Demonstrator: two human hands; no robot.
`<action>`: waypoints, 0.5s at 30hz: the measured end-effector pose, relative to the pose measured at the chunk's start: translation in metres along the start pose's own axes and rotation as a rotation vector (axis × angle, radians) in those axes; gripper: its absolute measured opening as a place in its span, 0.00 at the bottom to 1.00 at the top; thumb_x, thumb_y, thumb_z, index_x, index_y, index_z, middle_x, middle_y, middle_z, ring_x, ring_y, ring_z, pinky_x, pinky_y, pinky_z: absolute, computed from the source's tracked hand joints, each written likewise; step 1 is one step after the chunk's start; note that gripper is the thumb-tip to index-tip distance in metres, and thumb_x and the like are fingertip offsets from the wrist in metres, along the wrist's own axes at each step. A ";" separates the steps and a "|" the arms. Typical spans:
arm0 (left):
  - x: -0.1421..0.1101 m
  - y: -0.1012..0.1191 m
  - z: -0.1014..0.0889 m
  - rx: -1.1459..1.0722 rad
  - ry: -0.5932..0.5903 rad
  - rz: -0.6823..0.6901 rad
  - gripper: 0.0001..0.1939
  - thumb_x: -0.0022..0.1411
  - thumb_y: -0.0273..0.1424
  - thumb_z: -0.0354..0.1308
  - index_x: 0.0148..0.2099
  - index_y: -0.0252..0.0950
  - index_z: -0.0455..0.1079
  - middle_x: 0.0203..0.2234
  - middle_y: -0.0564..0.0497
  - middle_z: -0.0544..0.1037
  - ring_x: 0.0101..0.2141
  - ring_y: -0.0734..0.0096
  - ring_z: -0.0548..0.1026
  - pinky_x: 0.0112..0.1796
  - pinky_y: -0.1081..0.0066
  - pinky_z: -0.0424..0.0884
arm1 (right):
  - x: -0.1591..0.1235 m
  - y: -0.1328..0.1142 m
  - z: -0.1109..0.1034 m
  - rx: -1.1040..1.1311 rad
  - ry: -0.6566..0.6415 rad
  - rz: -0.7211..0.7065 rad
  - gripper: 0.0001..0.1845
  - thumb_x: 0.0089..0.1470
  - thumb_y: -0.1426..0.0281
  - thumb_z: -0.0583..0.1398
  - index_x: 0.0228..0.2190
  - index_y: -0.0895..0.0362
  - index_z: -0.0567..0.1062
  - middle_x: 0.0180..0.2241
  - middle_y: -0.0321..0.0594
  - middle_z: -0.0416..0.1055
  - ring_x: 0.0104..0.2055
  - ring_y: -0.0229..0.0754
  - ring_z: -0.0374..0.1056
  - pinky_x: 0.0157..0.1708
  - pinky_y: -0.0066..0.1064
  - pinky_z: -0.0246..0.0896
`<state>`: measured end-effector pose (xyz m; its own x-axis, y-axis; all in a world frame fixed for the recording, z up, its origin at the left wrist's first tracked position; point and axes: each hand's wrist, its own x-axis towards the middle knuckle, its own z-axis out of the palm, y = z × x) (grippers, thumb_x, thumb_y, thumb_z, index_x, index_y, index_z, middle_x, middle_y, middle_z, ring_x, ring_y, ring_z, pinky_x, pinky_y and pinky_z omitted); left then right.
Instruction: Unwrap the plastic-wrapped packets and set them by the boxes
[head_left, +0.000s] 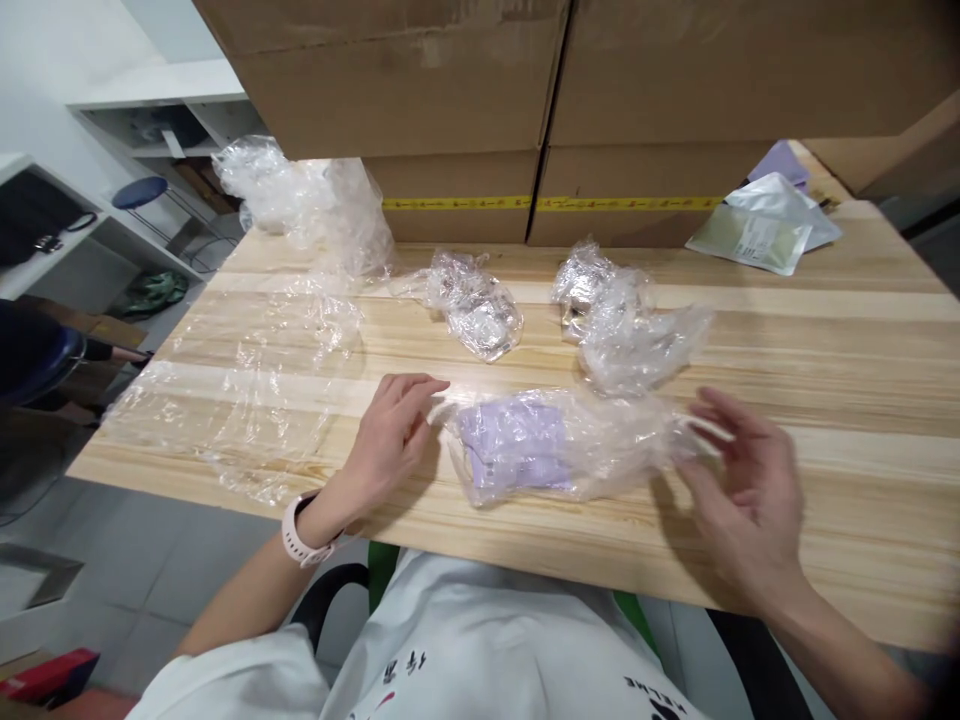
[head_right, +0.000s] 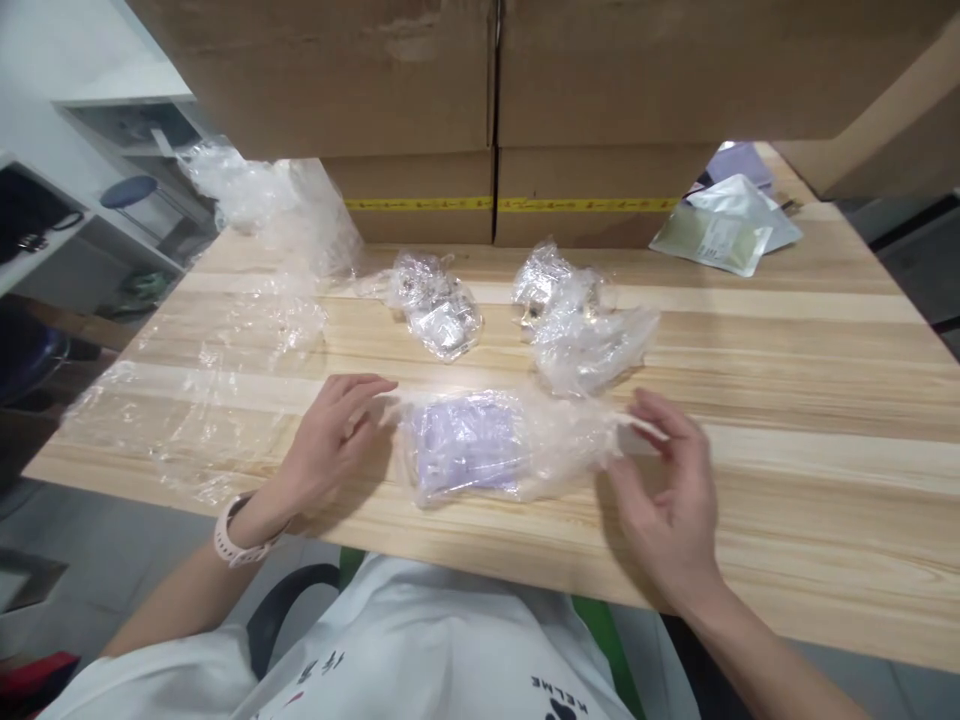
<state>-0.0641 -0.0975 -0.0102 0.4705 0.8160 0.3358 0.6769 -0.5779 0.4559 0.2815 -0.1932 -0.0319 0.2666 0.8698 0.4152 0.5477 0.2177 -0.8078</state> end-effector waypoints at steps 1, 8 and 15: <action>0.003 0.004 -0.001 -0.026 0.020 0.041 0.21 0.66 0.18 0.50 0.58 0.36 0.71 0.51 0.43 0.76 0.52 0.59 0.72 0.51 0.58 0.73 | 0.004 -0.006 -0.002 -0.050 0.096 -0.095 0.32 0.62 0.69 0.63 0.64 0.41 0.64 0.62 0.45 0.66 0.62 0.58 0.66 0.57 0.57 0.65; 0.016 0.028 0.008 -0.165 -0.395 0.236 0.29 0.69 0.24 0.55 0.70 0.39 0.58 0.63 0.40 0.69 0.62 0.55 0.67 0.60 0.53 0.68 | 0.059 -0.033 0.023 -0.516 -0.504 -0.685 0.24 0.66 0.66 0.60 0.61 0.55 0.68 0.57 0.51 0.73 0.59 0.56 0.68 0.61 0.54 0.56; 0.006 0.014 0.020 -0.233 -0.303 0.028 0.20 0.69 0.28 0.59 0.61 0.39 0.70 0.51 0.45 0.80 0.48 0.60 0.76 0.49 0.61 0.72 | 0.063 -0.027 0.032 -0.383 -0.496 -0.724 0.06 0.66 0.74 0.59 0.38 0.54 0.76 0.35 0.39 0.75 0.41 0.45 0.68 0.49 0.43 0.54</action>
<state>-0.0398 -0.1003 -0.0181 0.6563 0.7468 0.1076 0.5310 -0.5585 0.6373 0.2580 -0.1305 0.0030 -0.5563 0.6888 0.4648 0.6937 0.6929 -0.1965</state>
